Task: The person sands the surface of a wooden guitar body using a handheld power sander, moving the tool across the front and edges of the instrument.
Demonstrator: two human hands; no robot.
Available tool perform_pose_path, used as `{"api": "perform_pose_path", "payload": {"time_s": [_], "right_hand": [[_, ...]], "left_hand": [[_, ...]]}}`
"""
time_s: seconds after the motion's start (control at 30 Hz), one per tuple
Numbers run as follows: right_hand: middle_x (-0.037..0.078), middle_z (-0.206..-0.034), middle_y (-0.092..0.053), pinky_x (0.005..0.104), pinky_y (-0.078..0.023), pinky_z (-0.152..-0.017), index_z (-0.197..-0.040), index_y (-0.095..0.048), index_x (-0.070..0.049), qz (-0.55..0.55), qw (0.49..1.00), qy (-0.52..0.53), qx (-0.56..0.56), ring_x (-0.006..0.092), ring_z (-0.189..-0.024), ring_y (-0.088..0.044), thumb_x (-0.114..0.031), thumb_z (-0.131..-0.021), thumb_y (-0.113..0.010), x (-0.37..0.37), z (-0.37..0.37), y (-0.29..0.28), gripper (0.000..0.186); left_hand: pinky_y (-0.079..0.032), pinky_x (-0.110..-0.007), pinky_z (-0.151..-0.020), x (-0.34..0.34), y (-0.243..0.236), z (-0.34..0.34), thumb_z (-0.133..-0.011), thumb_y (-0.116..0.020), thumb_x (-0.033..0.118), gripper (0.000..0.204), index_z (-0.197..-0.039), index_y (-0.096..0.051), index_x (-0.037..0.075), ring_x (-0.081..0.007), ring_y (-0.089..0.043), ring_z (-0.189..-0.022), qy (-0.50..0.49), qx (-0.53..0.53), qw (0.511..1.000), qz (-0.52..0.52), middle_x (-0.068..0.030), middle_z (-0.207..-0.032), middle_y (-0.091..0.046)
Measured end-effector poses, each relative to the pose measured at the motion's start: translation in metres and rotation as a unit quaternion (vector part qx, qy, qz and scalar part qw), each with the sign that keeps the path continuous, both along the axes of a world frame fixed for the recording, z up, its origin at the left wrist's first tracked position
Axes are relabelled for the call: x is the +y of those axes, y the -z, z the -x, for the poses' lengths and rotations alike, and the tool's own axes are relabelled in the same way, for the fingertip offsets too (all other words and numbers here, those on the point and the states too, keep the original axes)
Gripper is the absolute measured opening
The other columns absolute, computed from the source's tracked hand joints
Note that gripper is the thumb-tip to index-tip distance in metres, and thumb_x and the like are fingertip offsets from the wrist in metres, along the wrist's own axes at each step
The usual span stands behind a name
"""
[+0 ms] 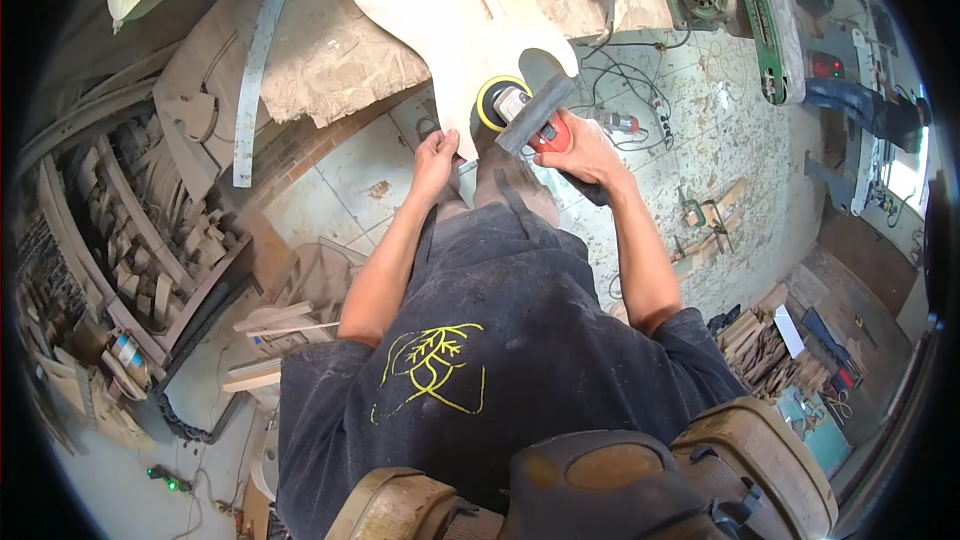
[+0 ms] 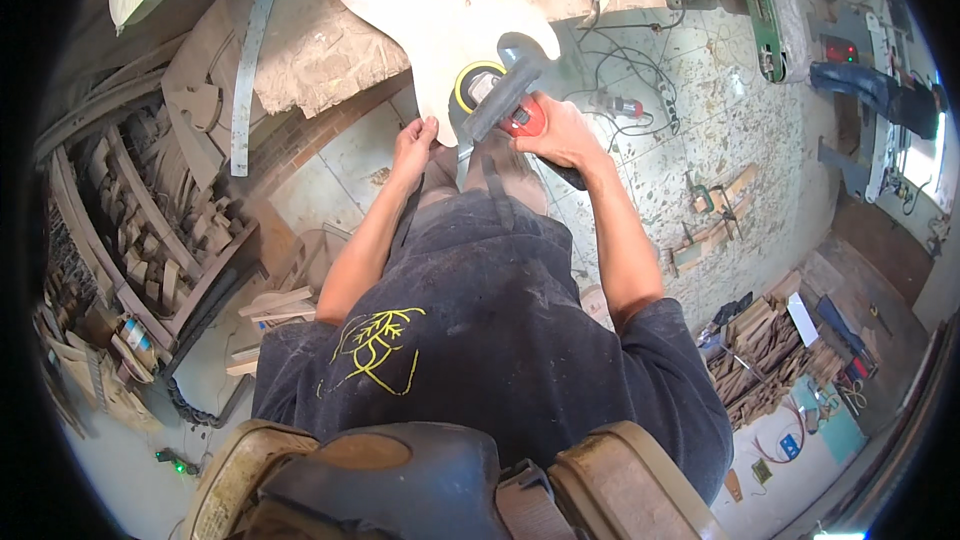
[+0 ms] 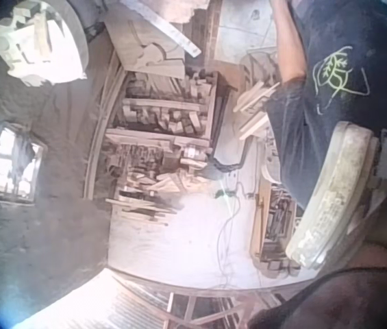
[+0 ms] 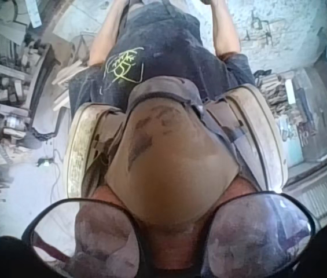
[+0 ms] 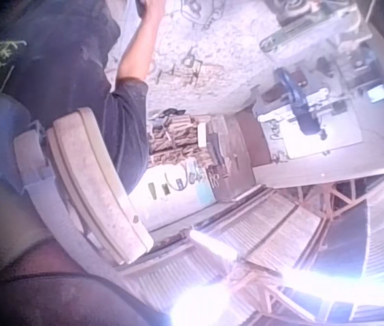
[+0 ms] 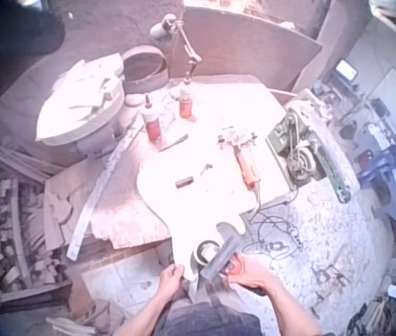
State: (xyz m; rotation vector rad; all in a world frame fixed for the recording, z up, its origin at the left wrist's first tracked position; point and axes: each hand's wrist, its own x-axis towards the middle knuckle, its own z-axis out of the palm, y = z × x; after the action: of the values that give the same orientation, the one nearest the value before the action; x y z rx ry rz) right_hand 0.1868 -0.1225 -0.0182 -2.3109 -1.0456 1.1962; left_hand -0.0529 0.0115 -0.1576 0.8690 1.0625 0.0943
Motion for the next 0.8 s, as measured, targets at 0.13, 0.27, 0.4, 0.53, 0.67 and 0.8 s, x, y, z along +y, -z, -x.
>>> {"api": "perform_pose_path", "payload": {"time_s": [0.13,0.27,0.4,0.53,0.67,0.8], "right_hand": [[0.028,-0.095,-0.072,0.0474,-0.055,-0.085,-0.108,-0.065,0.004,-0.019,1.000,0.020,0.003,0.0444,-0.093,-0.072,-0.045,-0.065,-0.084,0.004,-0.001,0.003,0.069],[0.028,-0.096,-0.072,0.0474,-0.055,-0.085,-0.108,-0.065,0.005,-0.021,0.999,0.023,0.007,0.0443,-0.094,-0.071,-0.045,-0.065,-0.084,0.004,-0.001,0.006,0.069],[0.029,-0.098,-0.072,0.0481,-0.055,-0.086,-0.108,-0.064,0.005,-0.023,0.999,0.030,0.017,0.0443,-0.096,-0.071,-0.046,-0.066,-0.084,0.003,0.002,0.005,0.070],[0.029,-0.099,-0.072,0.0487,-0.055,-0.087,-0.110,-0.064,0.005,-0.042,0.998,0.034,0.019,0.0450,-0.097,-0.071,-0.047,-0.066,-0.085,0.001,0.004,0.008,0.072],[0.030,-0.100,-0.072,0.0488,-0.055,-0.088,-0.112,-0.064,0.005,-0.030,0.999,0.026,0.021,0.0456,-0.098,-0.071,-0.048,-0.066,-0.085,0.002,0.006,0.006,0.073],[0.028,-0.102,-0.072,0.0470,-0.055,-0.089,-0.118,-0.064,0.004,-0.010,0.999,0.031,0.017,0.0433,-0.097,-0.071,-0.046,-0.065,-0.084,0.002,0.010,0.003,0.076]], "left_hand": [[-0.058,-0.029,-0.079,0.000,0.002,0.000,-0.110,-0.058,0.035,0.037,-0.114,-0.067,-0.001,-0.0117,-0.068,-0.089,0.004,0.000,1.000,-0.002,-0.0044,-0.100,-0.071],[-0.058,-0.029,-0.080,0.000,0.003,0.000,-0.110,-0.058,0.035,0.038,-0.116,-0.067,-0.001,-0.0123,-0.069,-0.091,-0.002,-0.013,1.000,0.011,-0.0054,-0.104,-0.072],[-0.059,-0.029,-0.080,0.001,0.004,0.000,-0.110,-0.058,0.035,0.039,-0.117,-0.067,-0.002,-0.0128,-0.069,-0.092,0.000,-0.006,1.000,0.004,-0.0055,-0.105,-0.072],[-0.059,-0.029,-0.079,0.001,0.005,0.000,-0.110,-0.058,0.035,0.039,-0.117,-0.067,-0.002,-0.0128,-0.069,-0.092,0.004,-0.005,1.000,0.006,-0.0050,-0.105,-0.072],[-0.059,-0.029,-0.079,0.001,0.007,0.001,-0.110,-0.058,0.035,0.039,-0.116,-0.067,-0.002,-0.0129,-0.069,-0.092,0.016,-0.003,1.000,-0.002,-0.0049,-0.105,-0.072],[-0.060,-0.030,-0.080,0.001,0.004,0.001,-0.110,-0.058,0.035,0.038,-0.116,-0.067,-0.001,-0.0129,-0.069,-0.092,0.013,0.006,1.000,-0.002,-0.0050,-0.104,-0.071]]}}
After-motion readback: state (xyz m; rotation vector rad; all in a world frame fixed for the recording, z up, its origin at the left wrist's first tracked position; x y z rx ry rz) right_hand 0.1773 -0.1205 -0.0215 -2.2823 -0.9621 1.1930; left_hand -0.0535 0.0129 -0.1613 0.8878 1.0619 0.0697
